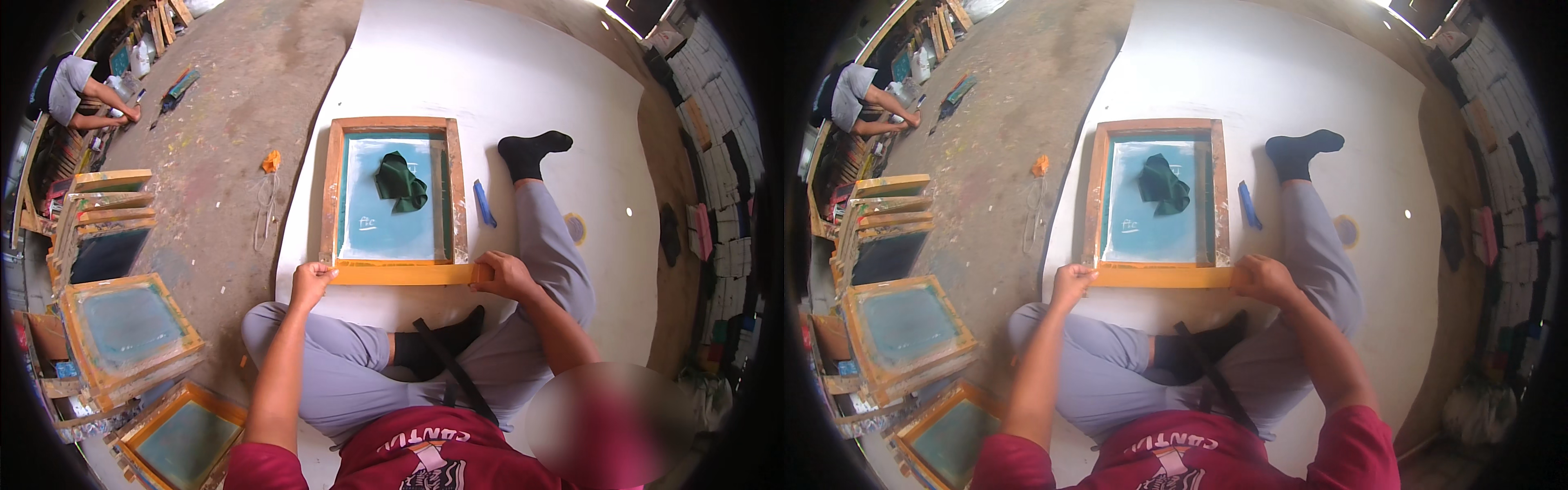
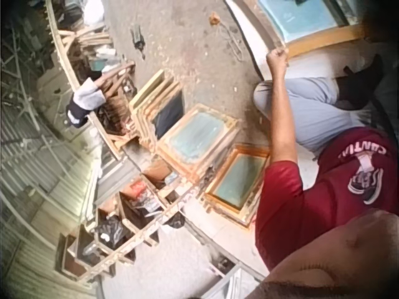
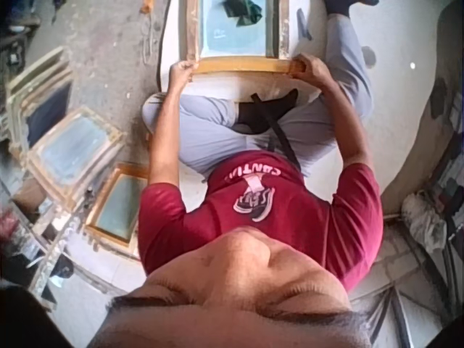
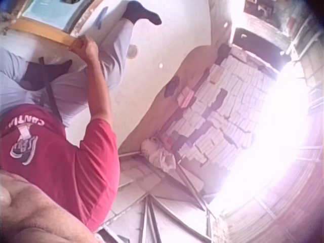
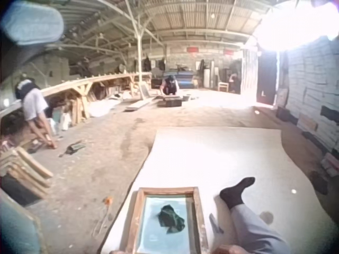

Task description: The person wipes a wooden screen printing frame with a green cloth, then applies orange tape to the edges of the frame. The person repeats this process on multiple frames, stacking them after each one is prepared.

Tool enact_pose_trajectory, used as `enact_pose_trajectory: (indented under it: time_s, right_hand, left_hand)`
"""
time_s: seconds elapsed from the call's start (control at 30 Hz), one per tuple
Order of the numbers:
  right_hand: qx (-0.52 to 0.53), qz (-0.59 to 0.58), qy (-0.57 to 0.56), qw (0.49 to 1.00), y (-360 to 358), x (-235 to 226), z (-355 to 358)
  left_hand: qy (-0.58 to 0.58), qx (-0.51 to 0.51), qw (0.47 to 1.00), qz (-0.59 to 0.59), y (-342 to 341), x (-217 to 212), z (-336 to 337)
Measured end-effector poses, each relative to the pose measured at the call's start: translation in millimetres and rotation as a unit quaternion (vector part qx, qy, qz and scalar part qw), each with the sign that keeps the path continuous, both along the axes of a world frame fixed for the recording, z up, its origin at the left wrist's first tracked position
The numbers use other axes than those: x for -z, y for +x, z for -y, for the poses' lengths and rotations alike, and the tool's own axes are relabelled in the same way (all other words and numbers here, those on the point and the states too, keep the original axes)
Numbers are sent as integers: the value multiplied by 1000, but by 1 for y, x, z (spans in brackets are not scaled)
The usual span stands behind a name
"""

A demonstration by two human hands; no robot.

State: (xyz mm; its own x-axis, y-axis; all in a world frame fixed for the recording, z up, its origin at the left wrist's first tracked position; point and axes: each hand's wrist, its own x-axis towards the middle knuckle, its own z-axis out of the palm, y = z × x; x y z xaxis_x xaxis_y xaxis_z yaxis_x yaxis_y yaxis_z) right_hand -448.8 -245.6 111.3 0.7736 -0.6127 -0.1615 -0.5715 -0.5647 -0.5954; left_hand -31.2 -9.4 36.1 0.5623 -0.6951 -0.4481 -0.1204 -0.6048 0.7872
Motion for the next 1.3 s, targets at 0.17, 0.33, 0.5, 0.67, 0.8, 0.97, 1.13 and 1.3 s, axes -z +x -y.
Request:
enact_pose_trajectory:
  time_s: [0.17, 0.33, 0.5, 0.67, 0.8, 0.97, 1.13, 1.3]
  right_hand:
    - [-14, -37, -87, 995, -5, 30, -6]
    - [-31, -65, -137, 988, -1, 41, -11]
    - [-52, -85, -145, 984, 2, 50, -8]
    - [-47, -103, -153, 982, 3, 56, -7]
    - [-47, -110, -166, 979, 6, 59, -8]
    - [-44, -153, -184, 970, 12, 60, -13]
    - [-57, -208, -229, 949, 18, 50, -33]
    - [-118, -266, -316, 903, 27, 59, -61]
  left_hand:
    - [2, 28, 990, 139, -20, 2, 8]
    - [15, 43, 978, 202, -30, -6, 12]
    - [19, 83, 956, 282, -31, 1, 9]
    - [-19, 133, 923, 362, -35, -2, 8]
    - [-53, 171, 888, 425, -37, 7, 4]
    - [-73, 173, 844, 503, -37, 22, 2]
    - [-66, 165, 857, 483, -32, 29, -2]
    - [-57, 163, 872, 458, -37, 19, 2]
